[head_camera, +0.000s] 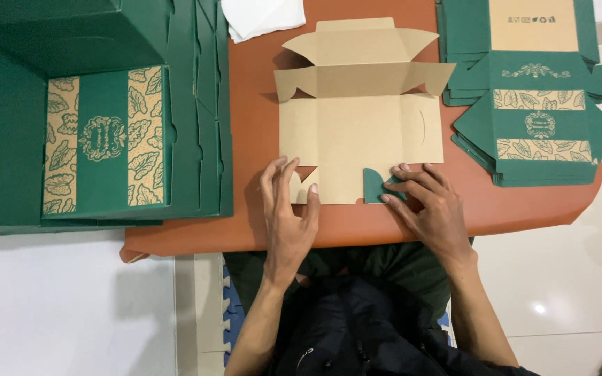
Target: Folding flat cardboard templates into boxes, placing paper inserts inside, and stacking the finished boxes.
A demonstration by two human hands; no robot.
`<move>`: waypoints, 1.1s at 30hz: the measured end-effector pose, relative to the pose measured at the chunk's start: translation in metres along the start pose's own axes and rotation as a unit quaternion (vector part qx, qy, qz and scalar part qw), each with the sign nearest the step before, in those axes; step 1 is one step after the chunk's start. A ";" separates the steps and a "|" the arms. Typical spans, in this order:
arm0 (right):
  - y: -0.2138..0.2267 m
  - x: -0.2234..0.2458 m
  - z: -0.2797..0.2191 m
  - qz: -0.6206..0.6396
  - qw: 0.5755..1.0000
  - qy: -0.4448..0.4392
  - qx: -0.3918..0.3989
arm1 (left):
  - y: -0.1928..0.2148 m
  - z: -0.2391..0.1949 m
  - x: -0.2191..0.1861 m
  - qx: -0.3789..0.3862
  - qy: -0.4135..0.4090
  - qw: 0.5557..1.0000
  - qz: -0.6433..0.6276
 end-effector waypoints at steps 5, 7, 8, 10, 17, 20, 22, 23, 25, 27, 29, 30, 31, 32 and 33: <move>-0.002 -0.003 -0.002 0.002 1.000 -0.002 -0.006 | -0.016 -0.012 -0.036 0.025 -0.034 0.999 0.008; -0.004 -0.003 -0.002 0.007 1.000 0.000 -0.005 | -0.028 -0.022 -0.041 0.046 -0.036 0.997 0.043; -0.003 -0.004 -0.002 0.006 1.000 -0.002 -0.005 | -0.037 -0.027 -0.040 0.051 -0.060 0.995 0.064; -0.002 -0.004 -0.002 0.005 1.000 -0.005 -0.005 | -0.048 -0.034 -0.041 0.057 -0.084 0.991 0.084; -0.004 -0.005 -0.002 0.001 1.000 -0.012 0.008 | -0.061 -0.040 -0.040 0.109 -0.081 0.969 0.207; -0.003 -0.004 -0.001 -0.005 1.000 -0.013 0.008 | -0.064 -0.041 -0.042 0.106 -0.085 0.960 0.244; -0.002 -0.005 -0.002 -0.005 1.000 -0.011 0.006 | -0.062 -0.040 -0.041 0.099 -0.085 0.958 0.255; -0.003 -0.007 -0.003 -0.014 1.000 0.003 0.004 | -0.061 -0.039 -0.039 0.100 -0.094 0.958 0.251; -0.003 -0.006 -0.005 -0.023 1.000 0.018 0.001 | -0.055 -0.036 -0.037 0.100 -0.104 0.958 0.248; 0.000 -0.004 -0.004 -0.015 0.999 0.035 -0.014 | -0.046 -0.027 -0.036 0.076 -0.098 0.967 0.221; 0.001 -0.002 -0.006 -0.007 0.999 0.043 -0.033 | -0.039 -0.022 -0.031 0.066 -0.088 0.977 0.185; 0.002 0.000 -0.008 0.003 0.998 0.048 -0.049 | -0.035 -0.021 -0.028 0.058 -0.074 0.984 0.149; 0.005 0.003 -0.007 0.003 0.998 0.049 -0.050 | -0.032 -0.017 -0.025 0.058 -0.075 0.984 0.149; 0.011 0.006 -0.007 0.033 0.996 0.038 -0.075 | -0.027 -0.014 -0.021 0.043 -0.055 0.994 0.088; 0.016 0.008 -0.007 0.064 0.993 0.026 -0.100 | -0.023 -0.010 -0.016 0.028 -0.035 0.999 0.027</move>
Point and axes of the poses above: each hand's wrist, its own z-axis towards the middle knuckle, its own y-axis out of the back of the hand, x = y × z, the point moved 4 cm from there along z, towards the middle knuckle, and after that the axes turned 5 degrees about z, right-handed, at the moved point
